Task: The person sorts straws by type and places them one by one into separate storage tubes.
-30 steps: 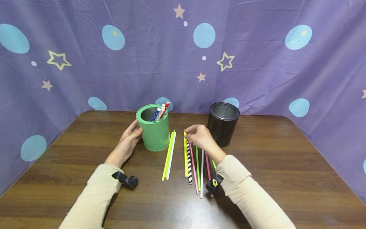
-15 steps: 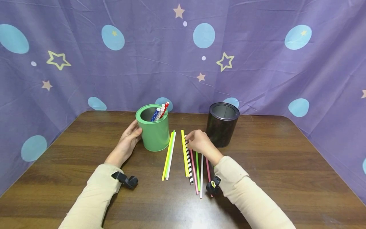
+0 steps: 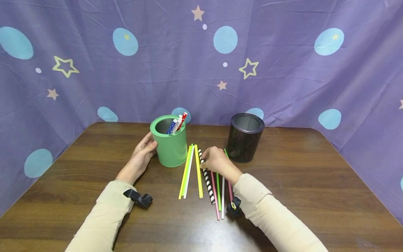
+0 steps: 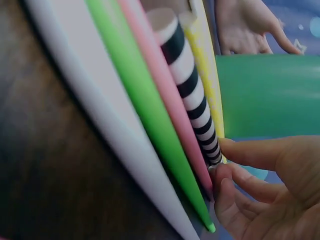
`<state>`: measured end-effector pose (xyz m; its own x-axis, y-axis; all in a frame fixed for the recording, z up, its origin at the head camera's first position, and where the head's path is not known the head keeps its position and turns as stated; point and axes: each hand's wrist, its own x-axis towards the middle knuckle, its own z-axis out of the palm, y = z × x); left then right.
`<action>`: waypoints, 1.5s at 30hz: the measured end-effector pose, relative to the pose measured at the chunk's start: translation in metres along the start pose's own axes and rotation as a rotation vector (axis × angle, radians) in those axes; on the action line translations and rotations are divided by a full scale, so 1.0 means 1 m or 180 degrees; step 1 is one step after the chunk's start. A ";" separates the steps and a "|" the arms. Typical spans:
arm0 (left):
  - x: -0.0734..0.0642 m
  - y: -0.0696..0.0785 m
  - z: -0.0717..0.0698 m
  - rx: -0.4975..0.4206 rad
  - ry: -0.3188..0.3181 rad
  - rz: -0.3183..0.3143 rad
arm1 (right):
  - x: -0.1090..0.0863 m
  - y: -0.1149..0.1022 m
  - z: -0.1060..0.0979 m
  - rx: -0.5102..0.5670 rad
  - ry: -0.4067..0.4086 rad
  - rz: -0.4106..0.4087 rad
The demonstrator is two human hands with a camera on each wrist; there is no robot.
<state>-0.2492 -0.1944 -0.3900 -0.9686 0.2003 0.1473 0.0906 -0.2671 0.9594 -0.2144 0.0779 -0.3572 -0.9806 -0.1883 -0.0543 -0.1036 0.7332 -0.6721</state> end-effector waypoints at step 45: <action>0.000 -0.001 0.000 -0.0011 0.0007 0.0036 | -0.006 -0.019 -0.023 0.1670 0.0744 -0.0570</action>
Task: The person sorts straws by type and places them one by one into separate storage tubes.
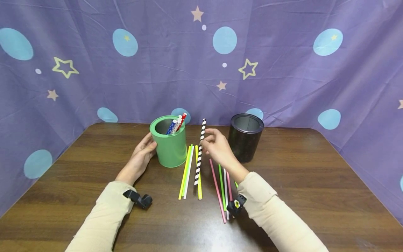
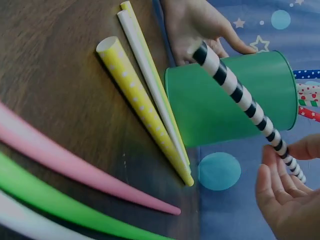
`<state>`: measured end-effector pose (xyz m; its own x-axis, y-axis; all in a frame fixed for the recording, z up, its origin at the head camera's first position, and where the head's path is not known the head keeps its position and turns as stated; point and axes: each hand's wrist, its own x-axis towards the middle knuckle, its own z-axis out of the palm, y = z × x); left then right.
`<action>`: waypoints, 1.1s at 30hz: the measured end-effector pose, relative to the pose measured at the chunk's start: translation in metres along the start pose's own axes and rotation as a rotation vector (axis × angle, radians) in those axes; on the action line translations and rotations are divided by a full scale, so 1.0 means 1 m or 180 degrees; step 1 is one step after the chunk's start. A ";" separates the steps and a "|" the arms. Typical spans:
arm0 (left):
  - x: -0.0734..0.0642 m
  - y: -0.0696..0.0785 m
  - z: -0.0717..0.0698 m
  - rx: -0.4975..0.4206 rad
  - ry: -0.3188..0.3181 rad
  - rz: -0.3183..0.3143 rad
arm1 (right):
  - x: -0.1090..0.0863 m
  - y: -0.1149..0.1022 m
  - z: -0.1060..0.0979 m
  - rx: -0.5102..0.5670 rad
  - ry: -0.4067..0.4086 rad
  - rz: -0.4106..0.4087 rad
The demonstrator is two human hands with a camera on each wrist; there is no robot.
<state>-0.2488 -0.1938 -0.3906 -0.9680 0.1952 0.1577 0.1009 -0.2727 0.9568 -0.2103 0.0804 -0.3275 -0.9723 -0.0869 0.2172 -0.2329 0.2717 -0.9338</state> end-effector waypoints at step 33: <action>0.001 0.000 0.000 0.0004 -0.0018 0.0004 | -0.009 -0.033 0.007 0.1835 0.0944 -0.1024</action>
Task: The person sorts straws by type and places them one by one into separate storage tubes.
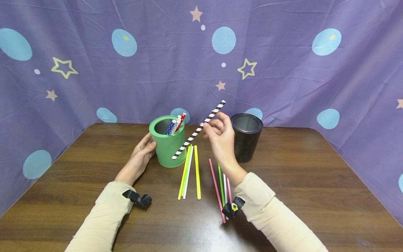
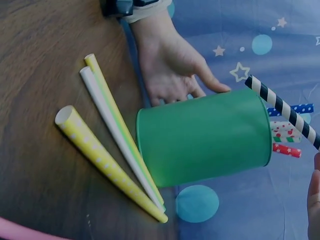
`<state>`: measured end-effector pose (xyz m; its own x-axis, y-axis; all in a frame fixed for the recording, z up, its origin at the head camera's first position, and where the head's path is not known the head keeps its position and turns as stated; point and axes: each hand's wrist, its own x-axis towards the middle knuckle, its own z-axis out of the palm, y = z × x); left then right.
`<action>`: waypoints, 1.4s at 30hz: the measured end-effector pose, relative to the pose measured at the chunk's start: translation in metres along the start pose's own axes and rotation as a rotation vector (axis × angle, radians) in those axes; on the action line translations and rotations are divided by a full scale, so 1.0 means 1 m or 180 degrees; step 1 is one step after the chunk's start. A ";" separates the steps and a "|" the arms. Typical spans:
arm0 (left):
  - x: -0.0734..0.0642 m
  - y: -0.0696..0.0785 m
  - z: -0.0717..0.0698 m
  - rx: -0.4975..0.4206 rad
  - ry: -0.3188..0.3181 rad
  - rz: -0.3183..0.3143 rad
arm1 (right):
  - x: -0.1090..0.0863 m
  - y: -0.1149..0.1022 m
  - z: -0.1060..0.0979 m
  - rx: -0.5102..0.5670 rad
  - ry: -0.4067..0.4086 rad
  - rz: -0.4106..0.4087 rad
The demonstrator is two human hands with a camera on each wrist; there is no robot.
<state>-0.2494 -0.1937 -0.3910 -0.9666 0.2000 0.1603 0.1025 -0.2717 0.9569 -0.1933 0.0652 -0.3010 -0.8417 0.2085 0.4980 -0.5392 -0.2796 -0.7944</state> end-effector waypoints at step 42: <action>0.000 0.000 0.000 -0.0024 0.0019 0.0004 | -0.007 -0.004 0.012 -0.0182 -0.0310 -0.0263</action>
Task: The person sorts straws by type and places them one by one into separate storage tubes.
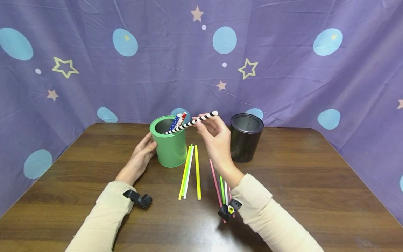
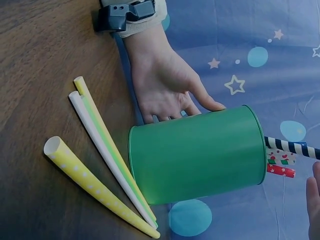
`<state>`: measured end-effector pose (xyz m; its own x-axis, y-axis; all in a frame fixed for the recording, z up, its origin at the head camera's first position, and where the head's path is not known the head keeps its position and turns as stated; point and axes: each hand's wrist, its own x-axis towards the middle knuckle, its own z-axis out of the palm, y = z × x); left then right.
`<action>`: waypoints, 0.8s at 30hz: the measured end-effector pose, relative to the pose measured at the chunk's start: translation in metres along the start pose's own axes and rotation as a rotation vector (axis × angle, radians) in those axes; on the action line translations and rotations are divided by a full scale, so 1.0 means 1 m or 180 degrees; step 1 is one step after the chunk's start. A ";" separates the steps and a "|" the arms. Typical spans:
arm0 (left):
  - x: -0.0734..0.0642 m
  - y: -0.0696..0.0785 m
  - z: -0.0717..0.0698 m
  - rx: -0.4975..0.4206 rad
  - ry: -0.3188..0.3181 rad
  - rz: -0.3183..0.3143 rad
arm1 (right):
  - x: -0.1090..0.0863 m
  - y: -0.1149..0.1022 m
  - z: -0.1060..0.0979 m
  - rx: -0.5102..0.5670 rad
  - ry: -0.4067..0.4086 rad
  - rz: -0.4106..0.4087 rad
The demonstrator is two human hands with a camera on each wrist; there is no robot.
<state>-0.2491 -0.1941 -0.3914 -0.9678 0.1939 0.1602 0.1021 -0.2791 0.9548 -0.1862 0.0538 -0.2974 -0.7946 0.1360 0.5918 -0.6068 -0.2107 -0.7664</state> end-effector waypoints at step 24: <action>0.000 -0.001 0.001 0.0022 0.0006 0.0001 | -0.002 0.003 -0.003 -0.0713 -0.0358 0.0223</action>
<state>-0.2493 -0.1932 -0.3918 -0.9683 0.1920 0.1600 0.1040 -0.2728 0.9564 -0.1870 0.0562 -0.3018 -0.8352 0.0174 0.5497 -0.5497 0.0056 -0.8353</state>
